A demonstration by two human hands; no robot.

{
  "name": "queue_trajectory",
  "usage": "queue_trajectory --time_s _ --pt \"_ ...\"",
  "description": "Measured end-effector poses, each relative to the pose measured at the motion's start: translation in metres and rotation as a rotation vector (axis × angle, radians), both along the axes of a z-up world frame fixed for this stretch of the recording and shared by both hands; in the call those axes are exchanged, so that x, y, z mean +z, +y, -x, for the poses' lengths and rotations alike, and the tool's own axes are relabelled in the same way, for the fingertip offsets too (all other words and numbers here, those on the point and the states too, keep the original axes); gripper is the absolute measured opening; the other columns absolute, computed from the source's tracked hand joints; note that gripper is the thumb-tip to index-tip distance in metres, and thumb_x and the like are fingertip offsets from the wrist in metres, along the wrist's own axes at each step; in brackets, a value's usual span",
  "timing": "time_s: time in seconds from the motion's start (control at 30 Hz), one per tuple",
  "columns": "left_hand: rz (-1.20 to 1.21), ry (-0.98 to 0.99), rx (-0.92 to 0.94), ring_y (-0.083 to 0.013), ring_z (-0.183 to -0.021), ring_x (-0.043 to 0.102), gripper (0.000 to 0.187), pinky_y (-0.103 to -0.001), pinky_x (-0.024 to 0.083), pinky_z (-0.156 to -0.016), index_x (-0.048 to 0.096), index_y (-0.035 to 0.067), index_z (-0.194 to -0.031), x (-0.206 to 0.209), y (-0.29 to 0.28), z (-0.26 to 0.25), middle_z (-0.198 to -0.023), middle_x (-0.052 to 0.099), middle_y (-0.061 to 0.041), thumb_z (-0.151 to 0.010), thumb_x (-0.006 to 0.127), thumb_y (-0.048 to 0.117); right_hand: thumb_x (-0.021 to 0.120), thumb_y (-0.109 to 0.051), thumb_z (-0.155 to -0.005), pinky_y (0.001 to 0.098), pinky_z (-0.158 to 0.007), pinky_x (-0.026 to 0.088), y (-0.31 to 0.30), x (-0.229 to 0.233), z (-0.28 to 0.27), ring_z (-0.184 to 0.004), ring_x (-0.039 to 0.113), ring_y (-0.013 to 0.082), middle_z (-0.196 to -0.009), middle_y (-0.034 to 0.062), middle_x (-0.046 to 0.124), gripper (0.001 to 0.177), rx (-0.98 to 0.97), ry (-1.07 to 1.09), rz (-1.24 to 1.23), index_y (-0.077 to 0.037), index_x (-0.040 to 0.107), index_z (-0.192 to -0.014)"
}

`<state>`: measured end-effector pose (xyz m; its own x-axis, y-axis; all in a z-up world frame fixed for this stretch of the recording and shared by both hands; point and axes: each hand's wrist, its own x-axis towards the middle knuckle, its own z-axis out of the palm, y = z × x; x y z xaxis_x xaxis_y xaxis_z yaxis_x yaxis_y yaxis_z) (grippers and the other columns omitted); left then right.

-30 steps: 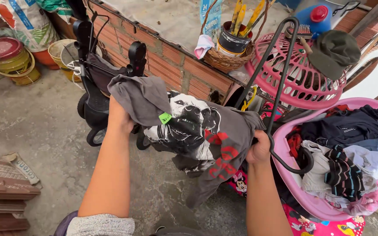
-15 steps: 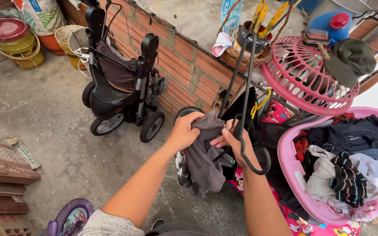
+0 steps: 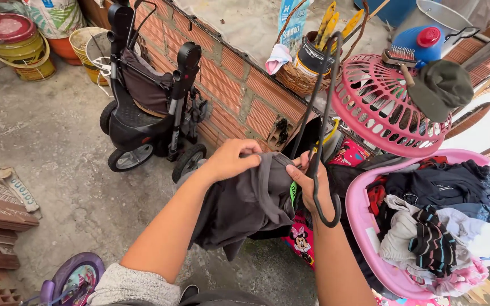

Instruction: The person picks up several garments from a laundry basin, secures them onto plastic hangers, and hangs them onto a clothesline on a terrace. They handle a red jersey and black trousers individually, ensuring each is properly attached before moving to the next item.

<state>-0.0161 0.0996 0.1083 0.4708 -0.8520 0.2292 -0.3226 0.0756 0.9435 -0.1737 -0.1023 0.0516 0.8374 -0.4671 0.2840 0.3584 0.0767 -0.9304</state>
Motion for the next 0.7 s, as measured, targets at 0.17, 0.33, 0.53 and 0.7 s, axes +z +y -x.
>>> queue_trajectory --time_s 0.17,0.33,0.53,0.7 --pt "-0.245 -0.430 0.161 -0.0297 -0.077 0.066 0.036 -0.043 0.051 -0.071 0.074 0.007 -0.093 0.024 0.014 0.030 -0.077 0.069 -0.009 -0.075 0.082 0.037 0.076 0.006 -0.088 0.0290 -0.083 0.054 0.016 0.034 -0.007 -0.090 0.066 0.0148 -0.096 0.0091 0.067 0.037 0.078 -0.051 0.025 -0.010 0.044 -0.099" --pt "-0.191 -0.701 0.431 -0.0375 -0.089 0.068 0.029 -0.048 0.053 -0.072 0.073 0.008 -0.090 -0.015 0.027 0.005 -0.087 0.072 -0.012 -0.062 0.076 0.017 0.075 0.009 -0.084 0.0283 -0.081 0.056 0.009 0.040 -0.012 -0.087 0.069 0.0152 -0.096 0.0093 0.069 0.039 0.007 -0.043 -0.005 -0.010 0.044 -0.099" --pt "-0.310 -0.278 0.450 -0.0282 -0.088 0.072 0.022 -0.040 0.056 -0.079 0.075 0.005 -0.096 -0.085 0.004 -0.030 -0.093 0.074 -0.014 -0.075 0.069 0.003 0.076 0.004 -0.086 0.0253 -0.076 0.055 -0.015 0.005 -0.021 -0.082 0.066 0.0103 -0.094 0.0042 0.068 0.036 -0.054 0.008 0.113 -0.010 0.046 -0.099" --pt "-0.386 0.605 -0.142 -0.0154 -0.086 0.071 0.018 -0.034 0.056 -0.081 0.077 0.002 -0.100 -0.094 -0.012 -0.022 -0.098 0.077 -0.009 -0.091 0.077 0.018 0.074 -0.008 -0.093 0.0213 -0.076 0.049 -0.019 0.019 -0.018 -0.085 0.061 0.0050 -0.094 -0.0005 0.067 0.037 -0.100 0.205 0.541 -0.003 0.063 -0.128"
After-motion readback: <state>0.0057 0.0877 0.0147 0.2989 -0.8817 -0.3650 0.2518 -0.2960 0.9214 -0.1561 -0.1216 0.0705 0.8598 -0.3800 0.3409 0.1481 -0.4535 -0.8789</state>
